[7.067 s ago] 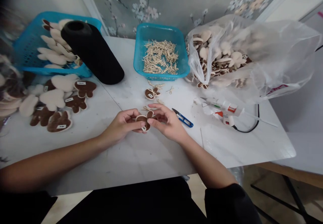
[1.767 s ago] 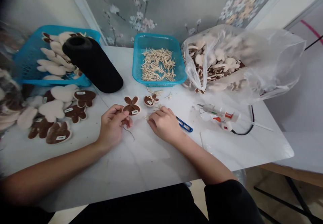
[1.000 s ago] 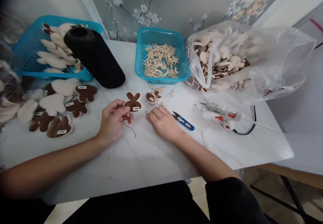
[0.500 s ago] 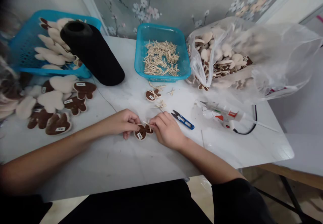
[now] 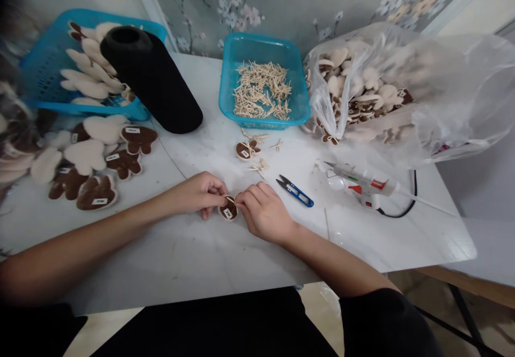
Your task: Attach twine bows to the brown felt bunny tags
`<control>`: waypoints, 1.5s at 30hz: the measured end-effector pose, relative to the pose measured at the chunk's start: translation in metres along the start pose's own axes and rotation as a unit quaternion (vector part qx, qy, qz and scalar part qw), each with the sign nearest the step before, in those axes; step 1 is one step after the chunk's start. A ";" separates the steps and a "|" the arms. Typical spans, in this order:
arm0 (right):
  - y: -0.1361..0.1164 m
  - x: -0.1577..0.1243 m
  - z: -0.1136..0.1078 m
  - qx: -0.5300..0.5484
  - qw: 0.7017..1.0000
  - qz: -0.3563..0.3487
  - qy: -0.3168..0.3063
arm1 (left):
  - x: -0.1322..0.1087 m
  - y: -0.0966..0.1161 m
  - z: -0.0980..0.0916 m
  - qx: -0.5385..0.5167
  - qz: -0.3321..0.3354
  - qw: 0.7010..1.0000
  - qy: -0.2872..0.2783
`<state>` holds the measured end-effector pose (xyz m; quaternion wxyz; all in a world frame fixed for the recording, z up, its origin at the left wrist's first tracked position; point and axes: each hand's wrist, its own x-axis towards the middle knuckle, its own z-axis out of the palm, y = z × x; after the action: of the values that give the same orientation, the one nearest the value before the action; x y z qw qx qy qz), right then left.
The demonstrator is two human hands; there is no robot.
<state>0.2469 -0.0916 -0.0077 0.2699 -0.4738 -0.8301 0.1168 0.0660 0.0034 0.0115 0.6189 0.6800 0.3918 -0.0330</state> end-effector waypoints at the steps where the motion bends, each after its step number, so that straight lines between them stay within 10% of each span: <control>1: 0.000 0.000 0.000 -0.003 1.000 0.000 0.000 | 0.000 0.000 0.000 0.001 0.001 1.000 0.001; 30: -0.004 0.002 0.002 0.096 0.990 0.082 0.057 | 0.000 0.000 0.002 -0.041 0.011 0.999 0.005; 35: 0.001 0.006 -0.004 0.280 0.916 0.229 0.172 | -0.007 0.005 0.010 -0.171 0.067 0.978 0.097; 41: -0.004 0.016 -0.005 0.553 0.779 0.289 0.071 | -0.016 0.009 0.023 -0.230 0.097 0.958 0.144; 45: -0.005 0.018 -0.005 0.559 0.766 0.303 0.095 | -0.018 0.008 0.026 -0.217 0.095 0.962 0.136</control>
<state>0.2385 -0.0791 0.0048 0.5150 -0.4747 -0.4015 0.5902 0.0698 -0.0273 0.0216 0.6928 0.5613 0.4036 0.2051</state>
